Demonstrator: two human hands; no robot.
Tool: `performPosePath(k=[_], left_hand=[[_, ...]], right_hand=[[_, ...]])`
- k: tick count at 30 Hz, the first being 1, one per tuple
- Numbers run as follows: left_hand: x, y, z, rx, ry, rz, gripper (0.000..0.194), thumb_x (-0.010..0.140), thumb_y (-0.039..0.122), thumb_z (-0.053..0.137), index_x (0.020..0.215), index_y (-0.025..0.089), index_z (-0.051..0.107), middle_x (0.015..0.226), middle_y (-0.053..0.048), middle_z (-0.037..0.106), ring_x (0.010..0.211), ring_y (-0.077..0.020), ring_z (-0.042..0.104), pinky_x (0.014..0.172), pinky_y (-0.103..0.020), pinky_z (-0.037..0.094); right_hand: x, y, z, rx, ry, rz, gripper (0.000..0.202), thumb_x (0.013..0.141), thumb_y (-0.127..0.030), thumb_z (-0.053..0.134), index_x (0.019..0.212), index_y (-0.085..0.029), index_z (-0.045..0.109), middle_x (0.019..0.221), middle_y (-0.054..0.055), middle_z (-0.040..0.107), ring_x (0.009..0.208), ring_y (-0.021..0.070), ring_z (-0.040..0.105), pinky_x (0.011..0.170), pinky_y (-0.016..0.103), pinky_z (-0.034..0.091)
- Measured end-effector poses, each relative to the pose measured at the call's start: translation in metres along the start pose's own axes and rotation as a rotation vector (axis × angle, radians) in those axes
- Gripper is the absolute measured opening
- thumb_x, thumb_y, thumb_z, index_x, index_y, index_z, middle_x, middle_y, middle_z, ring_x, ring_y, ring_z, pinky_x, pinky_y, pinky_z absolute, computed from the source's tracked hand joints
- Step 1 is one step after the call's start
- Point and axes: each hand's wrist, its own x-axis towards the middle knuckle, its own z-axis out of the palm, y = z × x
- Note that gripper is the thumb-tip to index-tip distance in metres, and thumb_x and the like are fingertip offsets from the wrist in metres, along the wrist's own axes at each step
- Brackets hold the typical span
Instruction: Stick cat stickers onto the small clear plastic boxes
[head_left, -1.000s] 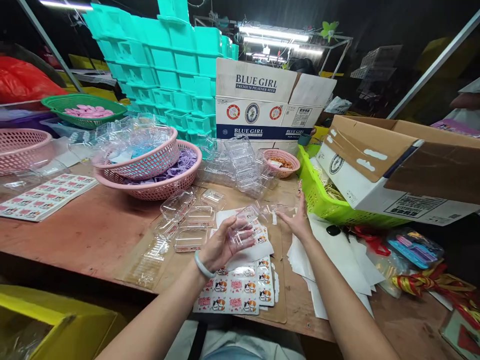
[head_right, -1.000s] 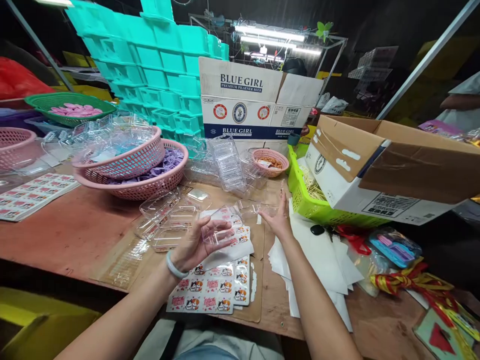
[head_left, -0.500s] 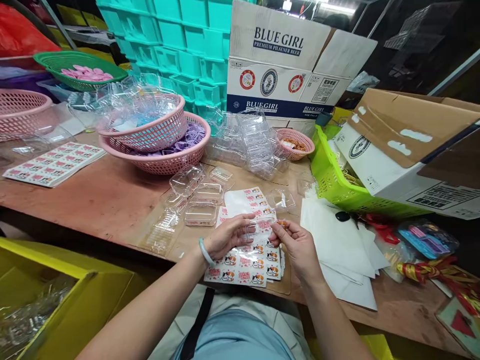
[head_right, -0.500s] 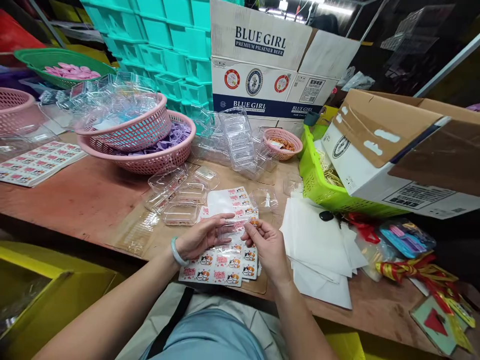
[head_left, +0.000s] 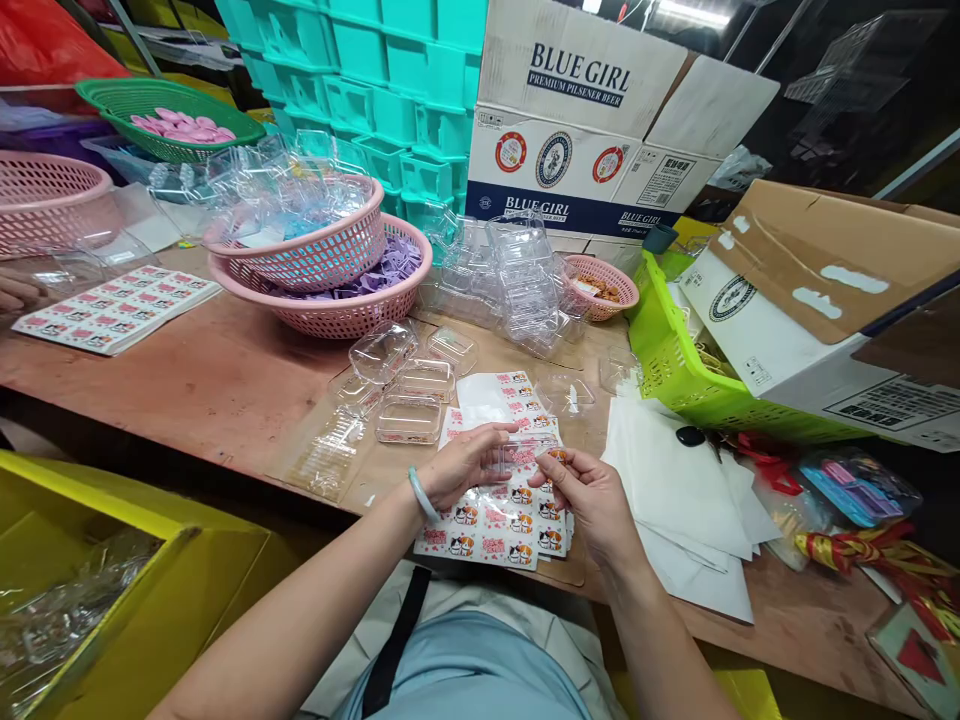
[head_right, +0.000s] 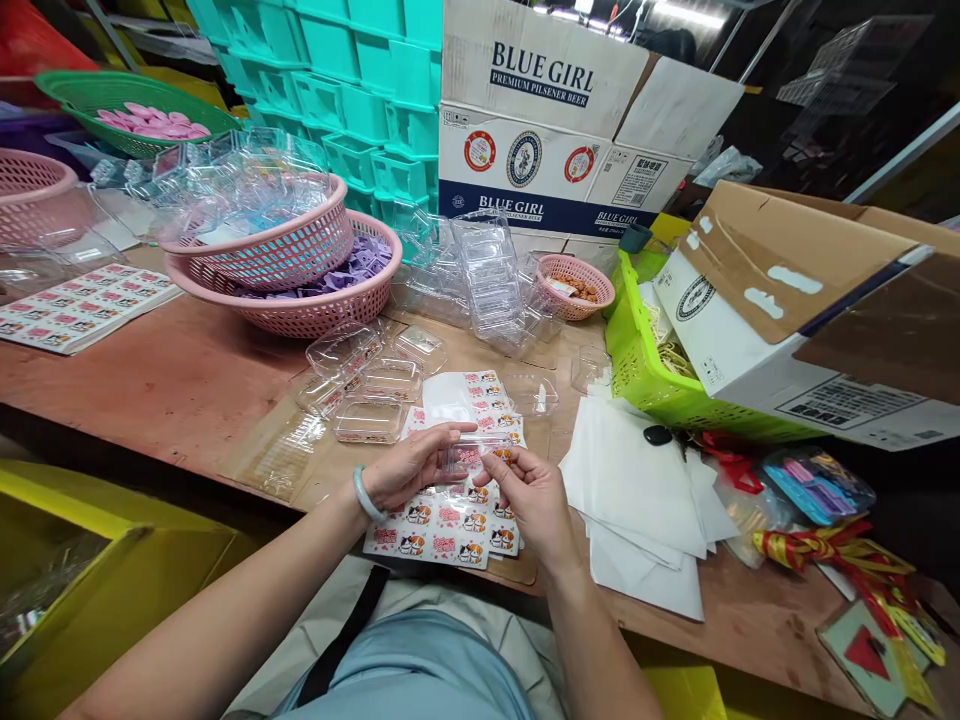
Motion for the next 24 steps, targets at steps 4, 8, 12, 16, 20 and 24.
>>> performPosePath(k=[4, 8, 12, 16, 20, 24], left_hand=[[-0.004, 0.002, -0.002, 0.049, -0.024, 0.024, 0.033, 0.079, 0.032, 0.061, 0.109, 0.019, 0.066, 0.09, -0.009, 0.065, 0.088, -0.0183, 0.061, 0.07, -0.027, 0.051], [-0.017, 0.01, -0.001, 0.13, -0.2, 0.137, 0.033, 0.08, 0.039, 0.058, 0.1, 0.017, 0.071, 0.117, -0.014, 0.062, 0.087, -0.0219, 0.062, 0.057, -0.025, 0.052], [-0.03, 0.021, 0.007, 0.101, -0.399, 0.145, 0.04, 0.08, 0.041, 0.054, 0.107, 0.017, 0.072, 0.145, -0.01, 0.044, 0.091, -0.0237, 0.062, 0.053, -0.024, 0.053], [-0.033, 0.023, 0.016, 0.099, -0.399, 0.103, 0.048, 0.079, 0.041, 0.055, 0.119, 0.017, 0.066, 0.134, -0.014, 0.055, 0.083, -0.0209, 0.063, 0.052, -0.023, 0.052], [-0.033, 0.023, 0.018, 0.126, -0.394, 0.078, 0.048, 0.077, 0.039, 0.056, 0.12, 0.018, 0.066, 0.14, -0.013, 0.05, 0.078, -0.0182, 0.063, 0.051, -0.022, 0.052], [-0.032, 0.024, 0.016, 0.168, -0.411, 0.066, 0.046, 0.077, 0.04, 0.058, 0.117, 0.02, 0.067, 0.145, -0.01, 0.044, 0.079, -0.0183, 0.063, 0.051, -0.022, 0.052]], right_hand=[[0.003, -0.004, -0.011, 0.068, 0.093, -0.048, 0.028, 0.072, -0.044, 0.074, 0.075, -0.017, 0.068, 0.062, 0.001, 0.067, 0.045, 0.007, 0.04, 0.043, 0.02, 0.032], [0.009, -0.01, -0.025, 0.192, 0.192, -0.073, 0.028, 0.069, -0.044, 0.077, 0.073, -0.018, 0.067, 0.054, -0.003, 0.06, 0.045, 0.0067, 0.042, 0.043, 0.018, 0.032], [0.012, -0.009, -0.025, 0.191, 0.156, -0.052, 0.031, 0.068, -0.047, 0.076, 0.071, -0.018, 0.066, 0.051, -0.003, 0.058, 0.044, 0.0069, 0.041, 0.043, 0.019, 0.032], [0.016, 0.0, -0.025, 0.046, 0.14, -0.073, 0.034, 0.073, -0.05, 0.072, 0.065, -0.018, 0.063, 0.05, -0.003, 0.056, 0.044, 0.009, 0.042, 0.044, 0.022, 0.035], [0.022, 0.006, -0.036, -0.153, 0.349, -0.154, 0.048, 0.07, -0.052, 0.074, 0.103, -0.019, 0.065, 0.069, 0.0, 0.064, 0.055, 0.0123, 0.053, 0.052, 0.024, 0.045], [0.027, 0.0, -0.042, -0.006, 0.18, -0.151, 0.063, 0.072, -0.058, 0.069, 0.123, -0.024, 0.056, 0.099, 0.007, 0.068, 0.078, 0.0176, 0.064, 0.066, 0.029, 0.053]])
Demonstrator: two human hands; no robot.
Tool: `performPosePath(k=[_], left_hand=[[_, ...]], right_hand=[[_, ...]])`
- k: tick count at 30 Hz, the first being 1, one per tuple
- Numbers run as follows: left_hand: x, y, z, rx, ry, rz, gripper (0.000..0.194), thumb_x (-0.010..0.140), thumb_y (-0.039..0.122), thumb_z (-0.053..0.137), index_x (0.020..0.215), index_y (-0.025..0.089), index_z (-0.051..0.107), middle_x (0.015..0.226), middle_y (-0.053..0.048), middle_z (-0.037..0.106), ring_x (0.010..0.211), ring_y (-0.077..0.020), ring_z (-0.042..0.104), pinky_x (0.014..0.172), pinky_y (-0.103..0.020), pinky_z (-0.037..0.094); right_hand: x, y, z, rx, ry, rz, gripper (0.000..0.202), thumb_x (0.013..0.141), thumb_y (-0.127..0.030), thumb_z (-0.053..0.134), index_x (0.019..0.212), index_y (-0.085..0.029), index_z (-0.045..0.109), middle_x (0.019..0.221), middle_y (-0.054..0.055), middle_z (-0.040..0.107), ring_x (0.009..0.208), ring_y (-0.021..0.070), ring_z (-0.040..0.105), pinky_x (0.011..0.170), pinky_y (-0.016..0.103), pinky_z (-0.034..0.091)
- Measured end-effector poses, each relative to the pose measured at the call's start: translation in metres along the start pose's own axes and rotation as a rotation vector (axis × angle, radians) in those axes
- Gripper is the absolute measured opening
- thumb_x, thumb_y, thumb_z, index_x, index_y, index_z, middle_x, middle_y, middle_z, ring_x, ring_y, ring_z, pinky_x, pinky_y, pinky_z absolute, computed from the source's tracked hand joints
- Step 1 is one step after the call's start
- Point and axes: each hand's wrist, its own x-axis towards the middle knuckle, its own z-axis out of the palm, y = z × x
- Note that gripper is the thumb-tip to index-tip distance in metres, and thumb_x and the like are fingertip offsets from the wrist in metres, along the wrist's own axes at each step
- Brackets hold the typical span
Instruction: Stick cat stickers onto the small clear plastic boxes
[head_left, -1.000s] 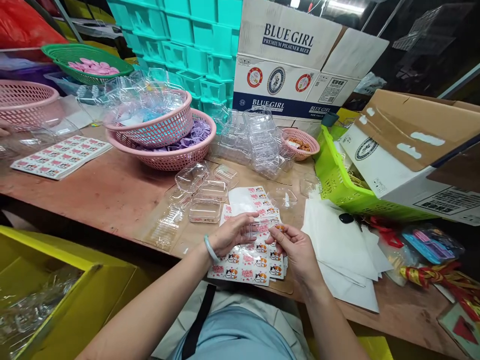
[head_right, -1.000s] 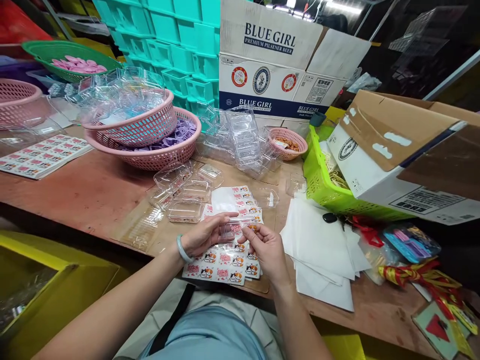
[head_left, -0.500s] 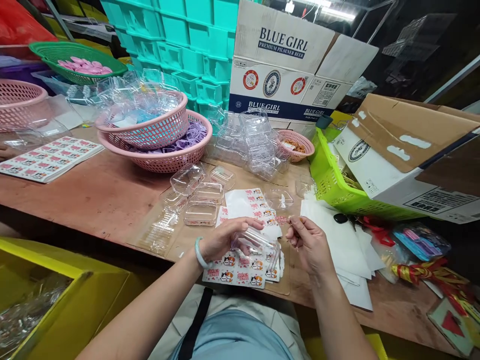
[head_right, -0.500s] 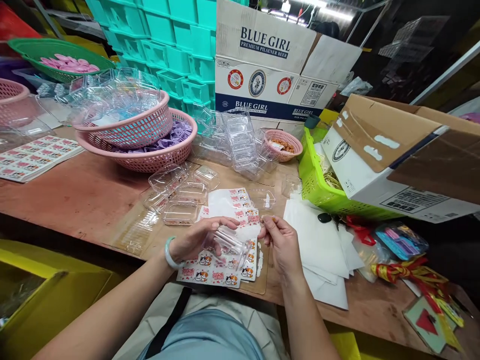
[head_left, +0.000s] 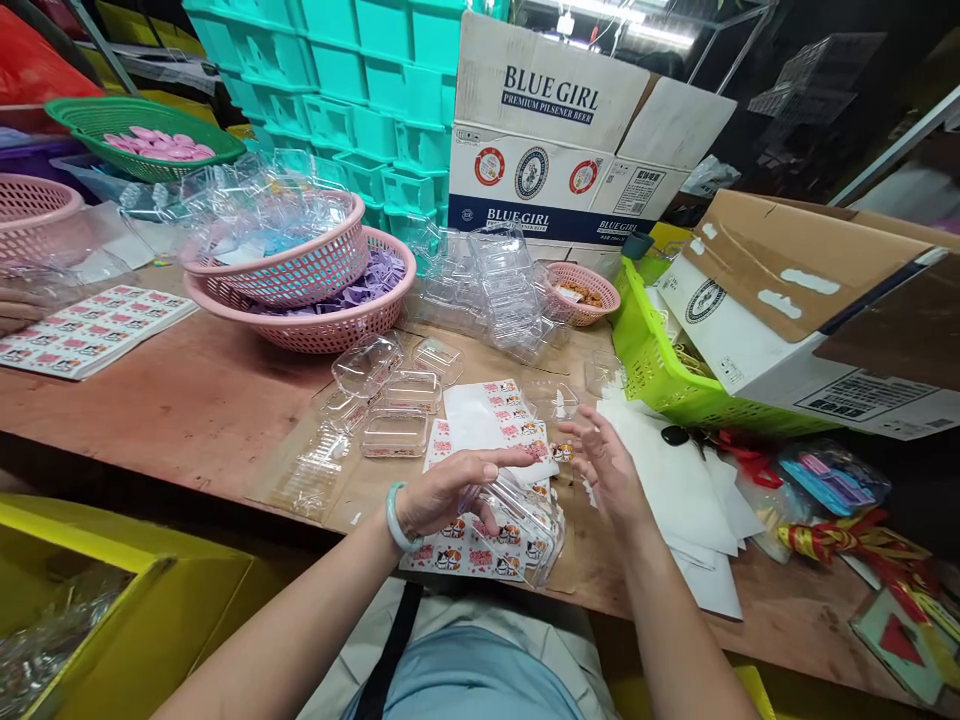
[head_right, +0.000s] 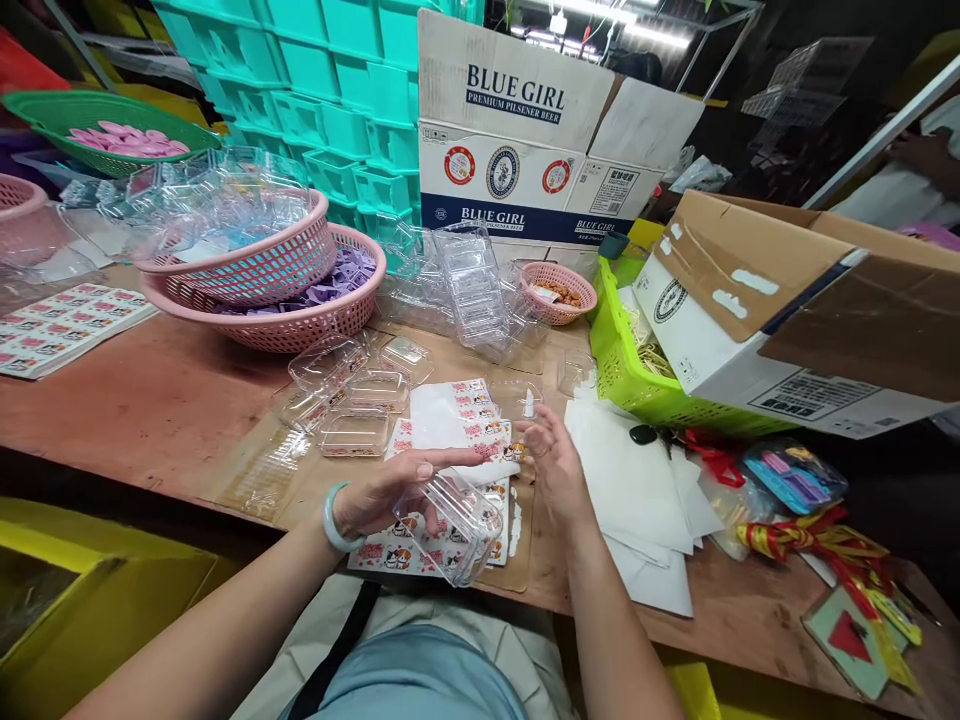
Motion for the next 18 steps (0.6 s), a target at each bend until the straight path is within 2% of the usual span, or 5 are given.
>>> performPosePath(k=[3, 7, 9, 13, 18], left_hand=[[0.003, -0.002, -0.001, 0.002, 0.024, -0.019, 0.045, 0.074, 0.04, 0.063, 0.114, 0.02, 0.068, 0.144, -0.011, 0.045, 0.078, -0.0184, 0.064, 0.053, -0.024, 0.053], [0.011, -0.013, -0.001, -0.089, 0.229, -0.007, 0.041, 0.079, 0.042, 0.064, 0.111, 0.017, 0.067, 0.117, -0.013, 0.064, 0.086, -0.0201, 0.065, 0.071, -0.03, 0.054], [0.017, -0.022, -0.001, -0.153, 0.357, 0.019, 0.039, 0.08, 0.043, 0.065, 0.112, 0.019, 0.065, 0.101, -0.01, 0.067, 0.087, -0.0179, 0.065, 0.079, -0.03, 0.052], [0.027, -0.04, -0.003, -0.211, 0.464, 0.055, 0.039, 0.077, 0.042, 0.07, 0.109, 0.02, 0.066, 0.098, -0.006, 0.066, 0.085, -0.0138, 0.064, 0.083, -0.028, 0.05], [0.03, -0.046, -0.005, -0.239, 0.445, 0.058, 0.039, 0.075, 0.043, 0.072, 0.105, 0.018, 0.067, 0.101, -0.007, 0.066, 0.082, -0.0124, 0.063, 0.085, -0.029, 0.049]], right_hand=[[0.004, -0.005, 0.001, -0.038, -0.244, 0.095, 0.043, 0.068, -0.054, 0.074, 0.091, -0.018, 0.071, 0.073, 0.004, 0.067, 0.062, 0.0149, 0.058, 0.058, 0.027, 0.05], [0.008, -0.009, -0.001, -0.008, 0.152, -0.049, 0.031, 0.067, -0.047, 0.076, 0.077, -0.017, 0.071, 0.067, 0.001, 0.064, 0.054, 0.01, 0.048, 0.052, 0.023, 0.044], [0.004, -0.011, 0.001, 0.012, 0.214, -0.081, 0.029, 0.068, -0.045, 0.076, 0.079, -0.018, 0.071, 0.067, 0.0, 0.063, 0.054, 0.0098, 0.049, 0.052, 0.023, 0.043], [-0.016, -0.017, 0.019, -0.095, -0.063, 0.019, 0.029, 0.071, -0.047, 0.074, 0.077, -0.018, 0.072, 0.06, 0.0, 0.061, 0.051, 0.0106, 0.05, 0.049, 0.023, 0.042], [-0.03, -0.019, 0.034, -0.186, -0.084, 0.013, 0.031, 0.071, -0.049, 0.072, 0.077, -0.018, 0.073, 0.058, 0.0, 0.061, 0.052, 0.0128, 0.051, 0.049, 0.024, 0.04]])
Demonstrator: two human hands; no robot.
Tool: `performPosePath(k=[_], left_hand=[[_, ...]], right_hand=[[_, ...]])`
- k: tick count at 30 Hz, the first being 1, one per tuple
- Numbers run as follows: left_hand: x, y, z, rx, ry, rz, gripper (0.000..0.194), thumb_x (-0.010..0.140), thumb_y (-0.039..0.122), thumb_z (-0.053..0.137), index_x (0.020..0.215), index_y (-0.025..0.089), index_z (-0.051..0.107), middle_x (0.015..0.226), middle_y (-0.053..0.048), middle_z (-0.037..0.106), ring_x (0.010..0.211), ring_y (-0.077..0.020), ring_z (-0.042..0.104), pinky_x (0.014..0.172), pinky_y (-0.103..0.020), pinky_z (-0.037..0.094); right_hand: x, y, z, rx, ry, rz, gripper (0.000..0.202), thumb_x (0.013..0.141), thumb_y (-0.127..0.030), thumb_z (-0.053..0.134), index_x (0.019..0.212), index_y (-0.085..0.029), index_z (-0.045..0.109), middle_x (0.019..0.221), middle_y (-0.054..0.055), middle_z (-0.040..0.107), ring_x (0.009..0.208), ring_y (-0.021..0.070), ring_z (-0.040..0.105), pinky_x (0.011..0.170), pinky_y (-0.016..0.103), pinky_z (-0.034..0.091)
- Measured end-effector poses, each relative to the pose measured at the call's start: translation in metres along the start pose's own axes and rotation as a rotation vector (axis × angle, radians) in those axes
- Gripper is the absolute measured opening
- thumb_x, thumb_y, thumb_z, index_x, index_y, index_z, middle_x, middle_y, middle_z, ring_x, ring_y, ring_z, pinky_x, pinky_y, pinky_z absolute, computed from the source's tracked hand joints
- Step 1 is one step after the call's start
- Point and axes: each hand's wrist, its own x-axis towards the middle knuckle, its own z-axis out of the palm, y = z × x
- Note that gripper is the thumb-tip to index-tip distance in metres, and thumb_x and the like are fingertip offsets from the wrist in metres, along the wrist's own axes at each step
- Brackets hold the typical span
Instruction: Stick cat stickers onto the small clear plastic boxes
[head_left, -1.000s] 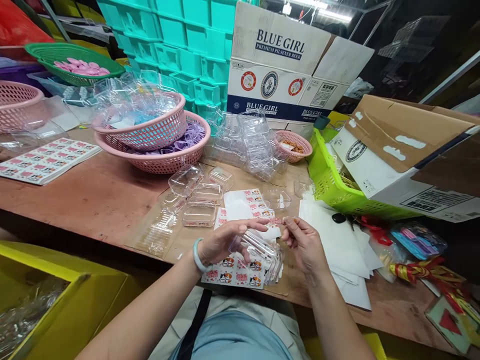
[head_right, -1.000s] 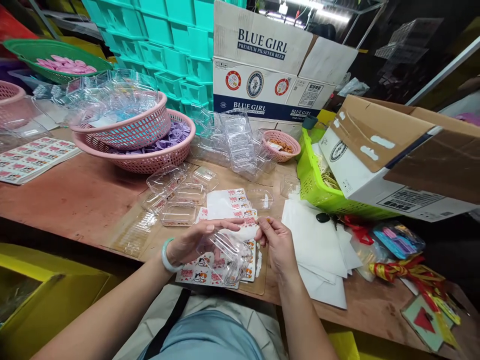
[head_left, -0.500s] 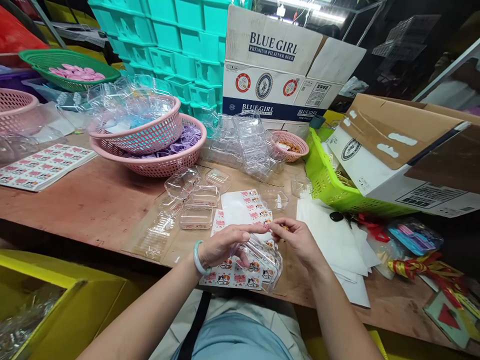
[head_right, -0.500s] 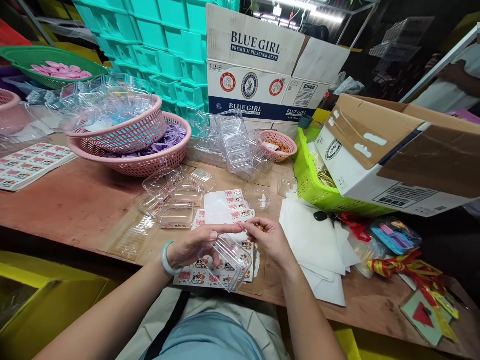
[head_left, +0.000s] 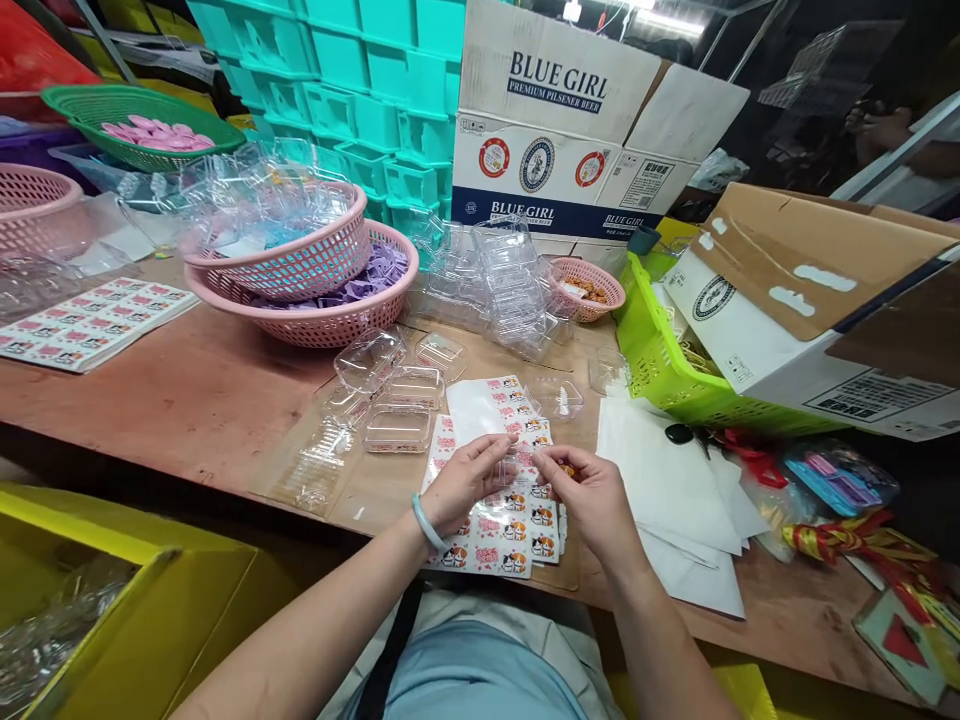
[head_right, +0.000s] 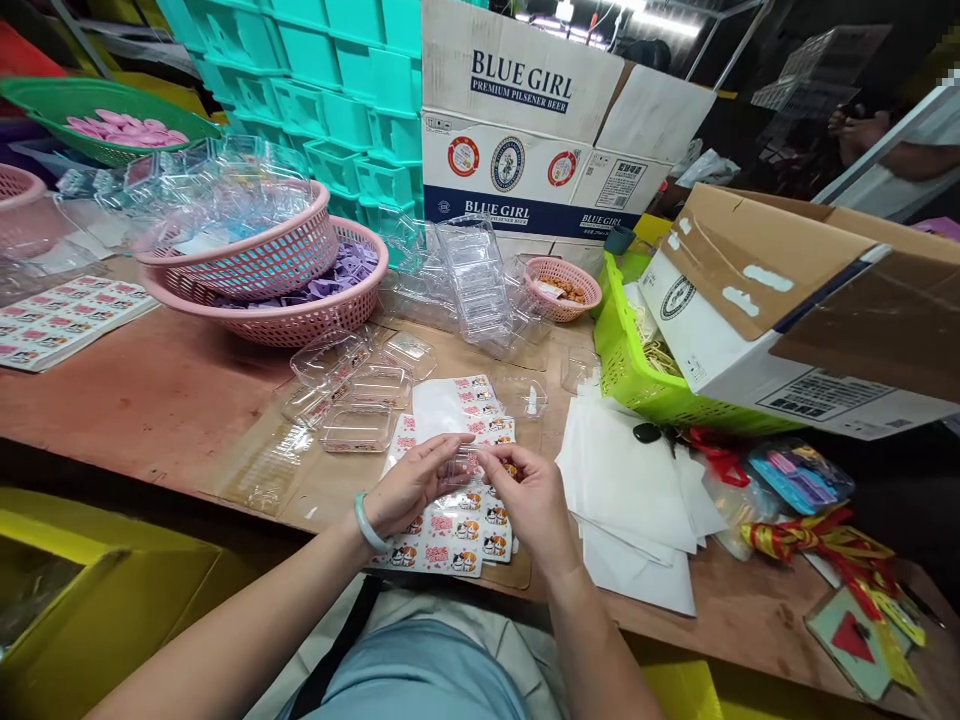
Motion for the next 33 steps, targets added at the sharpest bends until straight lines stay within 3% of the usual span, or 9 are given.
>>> performPosePath(k=[9, 21, 27, 31, 33], left_hand=[[0.001, -0.001, -0.003, 0.011, -0.013, 0.007, 0.038, 0.077, 0.043, 0.07, 0.106, 0.019, 0.067, 0.103, -0.006, 0.065, 0.082, -0.0121, 0.062, 0.077, -0.025, 0.048], [0.003, -0.001, -0.003, 0.013, -0.008, 0.001, 0.039, 0.077, 0.045, 0.07, 0.106, 0.02, 0.067, 0.105, -0.005, 0.063, 0.082, -0.0108, 0.059, 0.075, -0.023, 0.047], [-0.002, 0.004, -0.002, 0.03, -0.03, -0.003, 0.04, 0.075, 0.042, 0.072, 0.107, 0.02, 0.065, 0.104, -0.005, 0.063, 0.084, -0.0107, 0.059, 0.078, -0.024, 0.047], [-0.006, 0.005, 0.001, 0.08, -0.047, -0.004, 0.047, 0.067, 0.028, 0.079, 0.11, 0.021, 0.061, 0.105, -0.005, 0.064, 0.087, -0.0123, 0.062, 0.08, -0.024, 0.047], [-0.006, 0.005, 0.003, 0.079, -0.003, 0.018, 0.046, 0.066, 0.027, 0.079, 0.108, 0.021, 0.06, 0.101, -0.004, 0.065, 0.087, -0.0129, 0.063, 0.078, -0.024, 0.048]], right_hand=[[0.001, -0.002, 0.001, -0.087, -0.057, -0.012, 0.031, 0.073, -0.048, 0.068, 0.077, -0.018, 0.074, 0.062, 0.002, 0.065, 0.058, 0.0161, 0.056, 0.057, 0.027, 0.043], [0.003, -0.002, 0.001, -0.166, -0.102, -0.025, 0.031, 0.079, -0.045, 0.062, 0.075, -0.016, 0.072, 0.063, 0.002, 0.064, 0.059, 0.0148, 0.054, 0.057, 0.025, 0.042], [0.0, -0.002, 0.007, -0.318, -0.03, -0.076, 0.029, 0.082, -0.042, 0.059, 0.078, -0.016, 0.072, 0.062, 0.001, 0.065, 0.055, 0.0141, 0.054, 0.052, 0.024, 0.04], [-0.005, 0.003, 0.011, -0.46, 0.033, -0.217, 0.022, 0.085, -0.036, 0.056, 0.078, -0.021, 0.07, 0.072, 0.002, 0.069, 0.061, 0.0156, 0.059, 0.059, 0.025, 0.044], [-0.004, 0.01, 0.008, -0.539, 0.113, -0.285, 0.02, 0.085, -0.036, 0.056, 0.089, -0.022, 0.069, 0.078, 0.003, 0.068, 0.064, 0.0168, 0.06, 0.063, 0.028, 0.046]])
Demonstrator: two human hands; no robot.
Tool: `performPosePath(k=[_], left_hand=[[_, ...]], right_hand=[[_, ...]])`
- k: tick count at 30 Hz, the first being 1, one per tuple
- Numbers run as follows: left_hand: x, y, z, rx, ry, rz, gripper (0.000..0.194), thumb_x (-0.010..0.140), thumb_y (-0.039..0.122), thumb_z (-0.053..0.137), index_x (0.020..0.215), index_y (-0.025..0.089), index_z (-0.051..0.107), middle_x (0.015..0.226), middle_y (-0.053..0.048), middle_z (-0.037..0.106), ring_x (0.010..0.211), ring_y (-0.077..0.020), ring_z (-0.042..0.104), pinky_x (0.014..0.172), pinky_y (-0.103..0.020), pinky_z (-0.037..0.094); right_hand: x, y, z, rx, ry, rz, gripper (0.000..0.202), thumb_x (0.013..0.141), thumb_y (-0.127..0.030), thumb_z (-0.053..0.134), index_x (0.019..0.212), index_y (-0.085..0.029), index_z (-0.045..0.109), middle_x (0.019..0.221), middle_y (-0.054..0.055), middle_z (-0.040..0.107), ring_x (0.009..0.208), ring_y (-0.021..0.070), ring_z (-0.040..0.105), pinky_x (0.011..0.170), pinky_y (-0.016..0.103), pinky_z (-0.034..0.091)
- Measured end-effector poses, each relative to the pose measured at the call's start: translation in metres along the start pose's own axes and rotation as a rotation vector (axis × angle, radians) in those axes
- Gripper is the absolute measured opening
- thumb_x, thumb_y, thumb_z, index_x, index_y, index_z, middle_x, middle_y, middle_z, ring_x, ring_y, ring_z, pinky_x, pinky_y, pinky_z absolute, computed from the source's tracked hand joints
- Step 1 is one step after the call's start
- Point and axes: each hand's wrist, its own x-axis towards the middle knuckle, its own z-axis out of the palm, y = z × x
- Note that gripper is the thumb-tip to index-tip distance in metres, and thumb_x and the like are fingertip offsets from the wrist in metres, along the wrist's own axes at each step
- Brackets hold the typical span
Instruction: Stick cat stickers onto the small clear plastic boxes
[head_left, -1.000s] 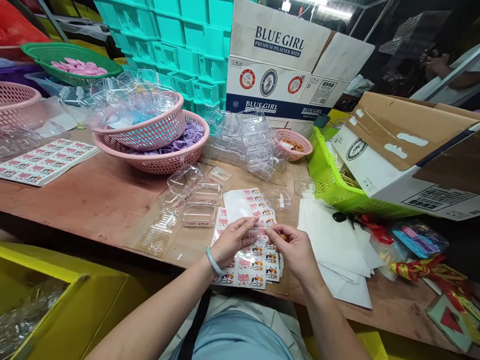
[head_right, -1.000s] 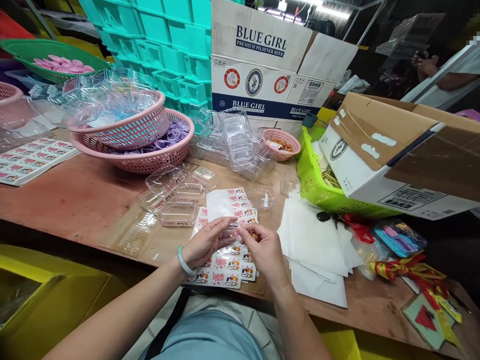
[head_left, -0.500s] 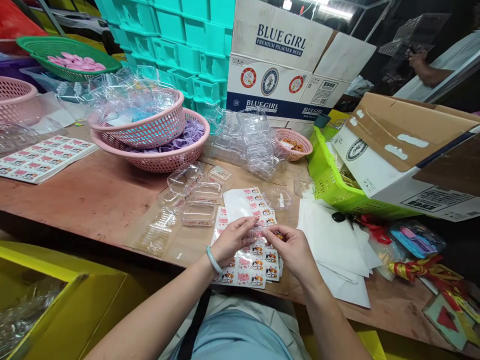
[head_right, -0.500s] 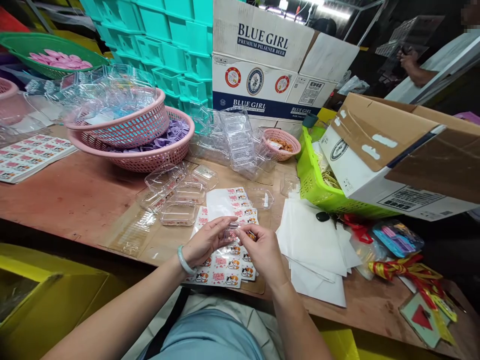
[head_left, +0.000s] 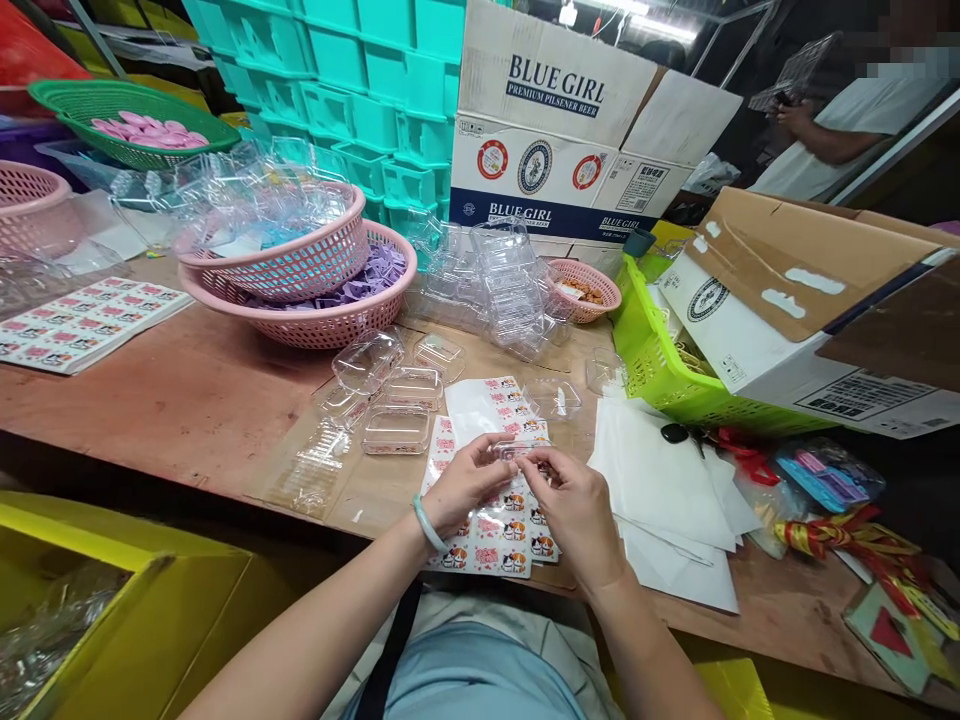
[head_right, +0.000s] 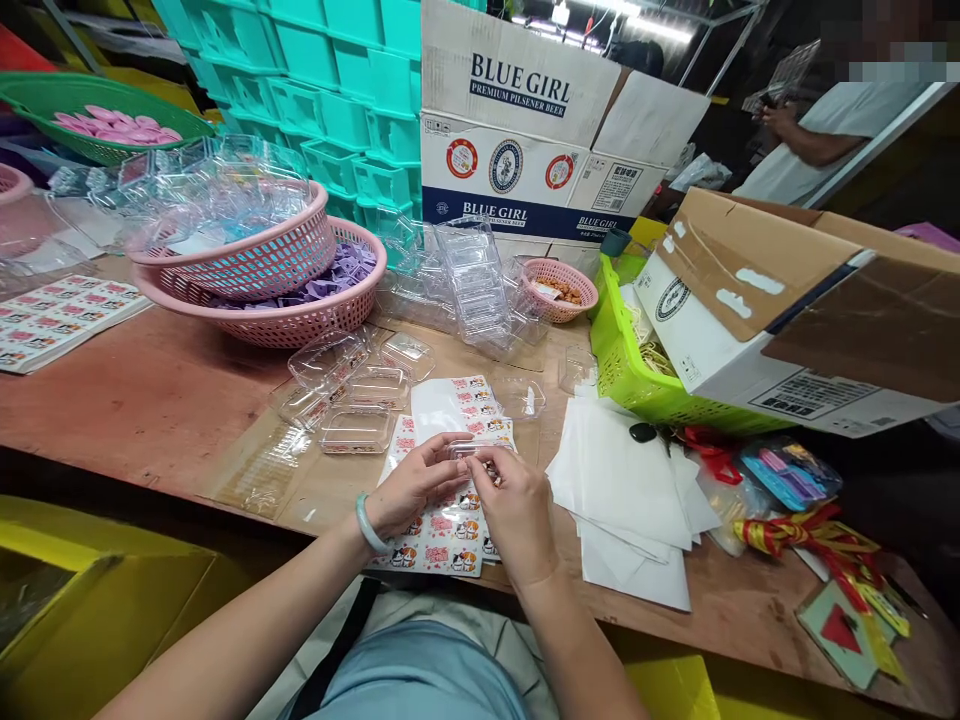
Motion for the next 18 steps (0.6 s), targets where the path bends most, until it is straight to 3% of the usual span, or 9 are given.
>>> performPosePath(k=[2, 4, 5, 8, 10, 12, 16, 18], left_hand=[[0.0, 0.0, 0.003, -0.004, 0.05, 0.011, 0.045, 0.066, 0.027, 0.078, 0.106, 0.021, 0.061, 0.101, -0.004, 0.065, 0.087, -0.0128, 0.063, 0.078, -0.024, 0.048], [-0.001, 0.0, 0.007, 0.0, 0.073, 0.011, 0.045, 0.066, 0.026, 0.077, 0.107, 0.021, 0.061, 0.104, -0.004, 0.064, 0.088, -0.0125, 0.063, 0.08, -0.025, 0.049], [-0.002, 0.001, 0.01, 0.001, 0.068, 0.014, 0.046, 0.066, 0.026, 0.076, 0.109, 0.021, 0.06, 0.105, -0.004, 0.063, 0.088, -0.0125, 0.063, 0.081, -0.026, 0.049], [-0.008, 0.003, 0.017, -0.005, -0.002, 0.065, 0.048, 0.069, 0.027, 0.075, 0.114, 0.022, 0.058, 0.111, -0.005, 0.062, 0.092, -0.0143, 0.062, 0.084, -0.028, 0.049], [-0.013, 0.003, 0.018, -0.004, -0.053, 0.109, 0.047, 0.071, 0.028, 0.073, 0.115, 0.022, 0.057, 0.115, -0.006, 0.06, 0.097, -0.0173, 0.062, 0.086, -0.031, 0.049], [-0.022, 0.002, 0.015, 0.013, -0.08, 0.154, 0.045, 0.073, 0.028, 0.072, 0.115, 0.021, 0.056, 0.117, -0.008, 0.06, 0.103, -0.0204, 0.061, 0.089, -0.033, 0.049], [-0.053, 0.002, -0.008, 0.168, -0.064, 0.267, 0.048, 0.076, 0.03, 0.07, 0.119, 0.02, 0.052, 0.115, -0.01, 0.061, 0.106, -0.0242, 0.06, 0.092, -0.037, 0.049], [-0.072, 0.005, -0.032, 0.316, 0.045, 0.361, 0.048, 0.078, 0.032, 0.067, 0.122, 0.02, 0.049, 0.12, -0.011, 0.058, 0.11, -0.0258, 0.059, 0.095, -0.04, 0.049]], right_hand=[[0.002, 0.011, -0.002, -0.071, 0.178, 0.037, 0.039, 0.081, -0.041, 0.062, 0.115, -0.021, 0.059, 0.087, 0.005, 0.066, 0.067, 0.0182, 0.059, 0.065, 0.03, 0.048], [0.005, 0.022, -0.006, -0.039, 0.344, 0.127, 0.074, 0.075, -0.047, 0.067, 0.137, -0.019, 0.038, 0.105, 0.011, 0.061, 0.079, 0.0211, 0.06, 0.067, 0.033, 0.051], [0.007, 0.025, -0.008, 0.024, 0.363, 0.167, 0.087, 0.072, -0.05, 0.069, 0.142, -0.02, 0.027, 0.116, 0.014, 0.056, 0.087, 0.0229, 0.06, 0.069, 0.034, 0.052], [0.009, 0.026, -0.012, 0.322, 0.132, 0.25, 0.097, 0.068, -0.054, 0.072, 0.145, -0.025, 0.021, 0.13, 0.015, 0.051, 0.105, 0.0265, 0.059, 0.074, 0.036, 0.055], [0.008, 0.018, -0.014, 0.529, -0.073, 0.311, 0.084, 0.072, -0.057, 0.068, 0.14, -0.025, 0.032, 0.123, 0.013, 0.059, 0.103, 0.027, 0.062, 0.074, 0.036, 0.056], [0.004, 0.009, -0.012, 0.662, -0.172, 0.354, 0.071, 0.079, -0.059, 0.06, 0.136, -0.023, 0.039, 0.118, 0.013, 0.063, 0.101, 0.0267, 0.064, 0.072, 0.036, 0.056], [-0.003, 0.001, 0.0, 0.656, -0.294, 0.247, 0.068, 0.079, -0.051, 0.065, 0.137, -0.027, 0.039, 0.127, 0.011, 0.059, 0.111, 0.0246, 0.06, 0.084, 0.037, 0.054], [-0.002, 0.007, 0.005, 0.621, -0.294, 0.206, 0.063, 0.082, -0.049, 0.063, 0.136, -0.026, 0.042, 0.123, 0.011, 0.062, 0.106, 0.0235, 0.062, 0.086, 0.039, 0.054]])
